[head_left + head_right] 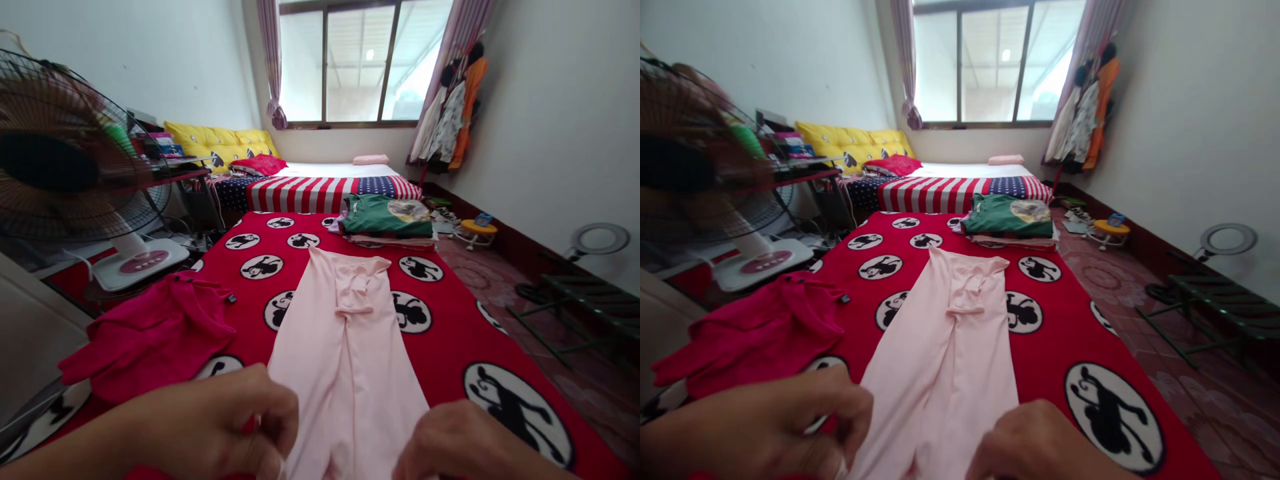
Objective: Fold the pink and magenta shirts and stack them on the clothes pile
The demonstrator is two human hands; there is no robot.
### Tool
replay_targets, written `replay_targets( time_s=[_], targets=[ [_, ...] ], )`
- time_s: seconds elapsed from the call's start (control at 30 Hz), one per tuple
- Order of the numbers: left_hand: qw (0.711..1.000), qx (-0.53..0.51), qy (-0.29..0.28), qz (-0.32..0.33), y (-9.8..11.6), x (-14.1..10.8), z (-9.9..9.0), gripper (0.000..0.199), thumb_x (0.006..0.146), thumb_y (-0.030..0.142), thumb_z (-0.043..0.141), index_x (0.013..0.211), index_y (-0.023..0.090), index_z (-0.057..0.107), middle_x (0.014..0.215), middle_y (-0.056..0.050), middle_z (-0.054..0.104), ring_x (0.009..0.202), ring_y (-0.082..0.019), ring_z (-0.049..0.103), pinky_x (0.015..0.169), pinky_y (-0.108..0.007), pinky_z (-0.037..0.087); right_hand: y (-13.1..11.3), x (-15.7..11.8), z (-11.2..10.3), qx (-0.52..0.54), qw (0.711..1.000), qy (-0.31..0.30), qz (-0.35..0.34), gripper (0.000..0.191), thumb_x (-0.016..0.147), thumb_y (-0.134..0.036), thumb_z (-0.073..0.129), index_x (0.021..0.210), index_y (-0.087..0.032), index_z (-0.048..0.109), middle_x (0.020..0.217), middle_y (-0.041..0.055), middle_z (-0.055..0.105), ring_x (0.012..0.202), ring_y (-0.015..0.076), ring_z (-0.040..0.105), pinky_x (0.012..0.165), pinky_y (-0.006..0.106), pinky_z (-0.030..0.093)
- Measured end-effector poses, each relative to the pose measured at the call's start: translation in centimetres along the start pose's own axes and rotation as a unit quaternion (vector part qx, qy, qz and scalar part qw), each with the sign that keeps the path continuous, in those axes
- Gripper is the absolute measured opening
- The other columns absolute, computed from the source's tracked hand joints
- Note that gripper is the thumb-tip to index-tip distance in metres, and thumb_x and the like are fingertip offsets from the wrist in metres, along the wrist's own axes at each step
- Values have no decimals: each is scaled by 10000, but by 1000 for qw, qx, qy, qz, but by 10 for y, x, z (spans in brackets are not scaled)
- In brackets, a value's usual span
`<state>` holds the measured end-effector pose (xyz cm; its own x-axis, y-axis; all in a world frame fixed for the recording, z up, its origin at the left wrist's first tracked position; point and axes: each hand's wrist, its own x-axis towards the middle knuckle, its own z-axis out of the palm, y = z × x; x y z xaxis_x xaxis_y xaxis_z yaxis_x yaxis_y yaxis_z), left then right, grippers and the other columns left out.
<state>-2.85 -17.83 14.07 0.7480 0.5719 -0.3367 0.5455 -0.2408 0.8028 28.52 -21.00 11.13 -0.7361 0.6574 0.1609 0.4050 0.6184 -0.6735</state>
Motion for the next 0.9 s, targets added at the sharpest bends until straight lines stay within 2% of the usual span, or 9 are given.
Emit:
replay_targets(
  time_s=[0.1, 0.13, 0.2, 0.3, 0.4, 0.5, 0.63, 0.77, 0.9],
  targets=[
    [977, -196, 77, 45, -14, 56, -37, 257, 742, 420, 690, 767, 178, 606, 624, 21, 538, 560, -104, 474, 519, -205, 355, 40, 41, -21, 146, 974, 108, 132, 158, 789, -320, 635, 846, -202, 722, 770, 46, 708, 707, 207, 672, 582, 258, 527],
    [954, -254, 148, 51, -22, 79, -50, 303, 720, 442, 713, 782, 170, 597, 628, 22, 545, 551, -97, 481, 524, -202, 361, 60, 58, -27, 210, 951, 160, 159, 198, 727, -345, 674, 803, -164, 703, 748, 49, 700, 681, 213, 664, 559, 264, 520],
    [897, -362, 253, 27, -42, 121, -71, 381, 731, 512, 682, 858, 164, 591, 700, -3, 603, 604, -121, 552, 587, -236, 430, 101, 87, -34, 293, 874, 303, 242, 287, 737, -394, 634, 872, -143, 668, 795, 72, 704, 688, 213, 666, 578, 283, 525],
    [843, -441, 301, -67, -72, 157, -83, 554, 744, 668, 562, 994, 175, 582, 784, -63, 669, 692, -219, 635, 646, -350, 507, 149, 102, -28, 337, 804, 349, 344, 399, 799, -451, 558, 1069, -159, 593, 984, 123, 696, 789, 220, 687, 608, 301, 539],
    [845, -397, 356, -41, -95, 161, -72, 619, 744, 620, 607, 1159, 165, 547, 1055, -121, 674, 925, -258, 649, 783, -362, 514, 169, 88, -11, 311, 823, 352, 321, 551, 777, -438, 604, 1260, -212, 466, 1074, 118, 677, 917, 242, 681, 670, 333, 556],
    [879, -269, 393, -2, -104, 153, -57, 708, 686, 469, 736, 1289, 188, 496, 1288, -120, 571, 1150, -262, 554, 962, -360, 436, 169, 76, -1, 278, 859, 345, 256, 698, 685, -400, 699, 1309, -214, 447, 1082, 98, 670, 953, 249, 669, 748, 354, 555],
    [923, -167, 346, 4, -98, 140, -46, 611, 670, 334, 735, 1245, 208, 569, 1273, -73, 572, 1168, -260, 524, 979, -345, 412, 158, 74, 0, 266, 866, 308, 291, 613, 622, -335, 731, 1195, -173, 590, 1017, 82, 691, 859, 235, 669, 730, 336, 546],
    [945, -187, 265, -50, -91, 113, -32, 606, 681, 304, 706, 1261, 216, 554, 1144, -51, 606, 973, -219, 603, 784, -284, 479, 139, 51, 13, 326, 856, 253, 311, 598, 624, -338, 726, 1190, -183, 609, 996, 69, 703, 846, 231, 667, 697, 311, 536],
    [949, -231, 210, -41, -97, 95, -21, 617, 668, 320, 741, 1252, 226, 564, 1202, -58, 594, 1060, -234, 577, 830, -281, 466, 122, 24, 26, 324, 880, 176, 299, 573, 607, -367, 739, 1139, -184, 632, 979, 62, 695, 811, 230, 663, 650, 303, 529]
  ],
)
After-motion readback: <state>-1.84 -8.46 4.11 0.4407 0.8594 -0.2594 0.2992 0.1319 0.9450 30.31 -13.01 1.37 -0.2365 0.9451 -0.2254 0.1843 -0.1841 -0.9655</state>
